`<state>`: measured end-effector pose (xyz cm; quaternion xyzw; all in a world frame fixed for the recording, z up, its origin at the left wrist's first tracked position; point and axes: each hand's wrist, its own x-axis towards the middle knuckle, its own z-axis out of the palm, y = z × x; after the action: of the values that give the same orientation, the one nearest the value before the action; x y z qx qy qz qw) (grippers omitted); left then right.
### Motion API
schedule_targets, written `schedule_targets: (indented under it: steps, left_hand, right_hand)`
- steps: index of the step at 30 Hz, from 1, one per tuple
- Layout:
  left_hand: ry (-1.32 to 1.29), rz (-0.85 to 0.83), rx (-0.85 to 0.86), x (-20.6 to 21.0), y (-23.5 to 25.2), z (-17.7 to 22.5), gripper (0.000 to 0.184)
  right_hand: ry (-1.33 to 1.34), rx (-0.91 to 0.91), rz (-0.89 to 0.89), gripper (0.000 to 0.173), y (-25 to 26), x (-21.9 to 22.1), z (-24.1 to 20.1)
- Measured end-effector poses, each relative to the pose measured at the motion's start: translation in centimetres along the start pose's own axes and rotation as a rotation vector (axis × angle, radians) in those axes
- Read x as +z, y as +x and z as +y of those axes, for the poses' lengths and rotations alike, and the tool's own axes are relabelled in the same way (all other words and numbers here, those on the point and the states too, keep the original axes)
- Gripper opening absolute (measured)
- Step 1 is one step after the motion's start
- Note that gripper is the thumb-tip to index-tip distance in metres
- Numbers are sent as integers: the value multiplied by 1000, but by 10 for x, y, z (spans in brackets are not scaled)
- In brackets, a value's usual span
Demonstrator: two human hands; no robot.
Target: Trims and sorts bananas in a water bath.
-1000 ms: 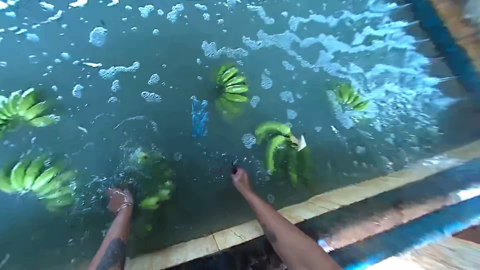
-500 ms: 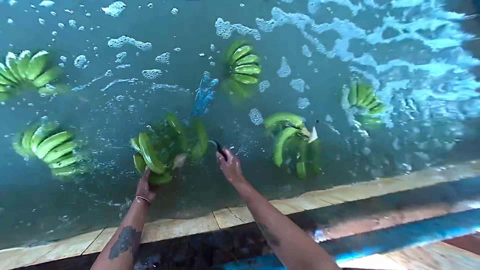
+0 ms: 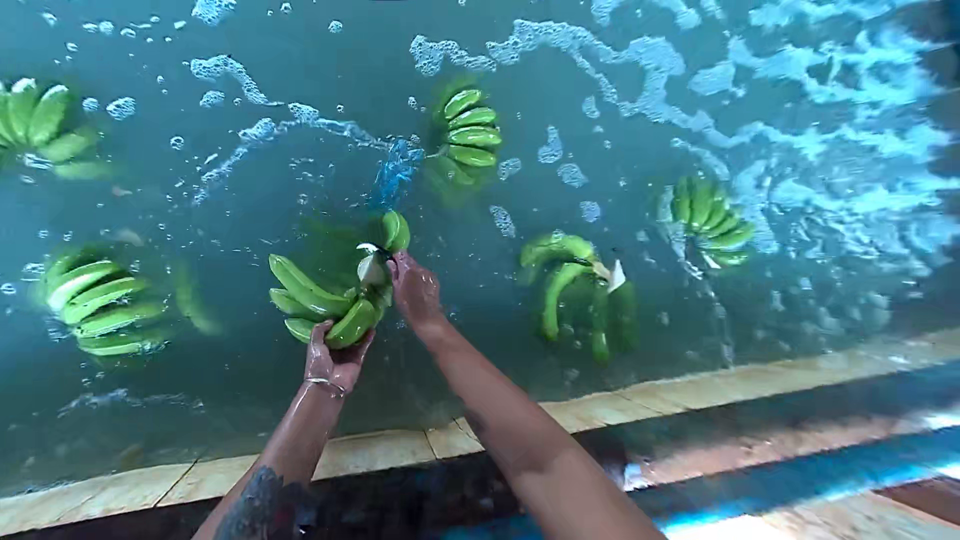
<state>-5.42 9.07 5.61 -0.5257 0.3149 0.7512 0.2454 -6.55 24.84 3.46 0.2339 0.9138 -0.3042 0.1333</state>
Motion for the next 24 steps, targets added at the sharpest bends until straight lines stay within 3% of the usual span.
schedule_targets:
  steps: [2, 5, 7, 10, 14, 16, 18, 21, 24]
  left_hand:
    - [-1, 16, 22, 1, -2, -3, 45]
    - [46, -43, 89, 9, -13, -10, 41]
    - [55, -30, 110, 17, -17, -25, 40]
    - [116, -32, 172, 28, -14, -35, 38]
    - [164, -25, 234, 8, -6, -43, 35]
    - [191, -129, 281, 6, 15, -26, 36]
    - [230, -180, 279, -16, 24, -12, 35]
    - [363, -170, 316, -33, 31, 42, 31]
    - [651, 21, 453, -54, 41, 135, 39]
  right_hand:
    - [70, 58, -47, 41, -17, 8, -1]
    - [68, 155, -219, 42, -14, -14, 2]
    - [135, 142, -177, 43, -18, -10, 12]
    - [351, 133, -166, 42, -29, -10, 12]
    - [704, 253, -407, 33, -68, -33, 24]
    - [1008, 305, -472, 28, -82, -66, 27]
    - [1168, 433, -361, 32, -86, -82, 51]
    - [987, 422, -173, 28, -45, -95, 84]
    - [667, 336, -147, 38, -4, -97, 112]
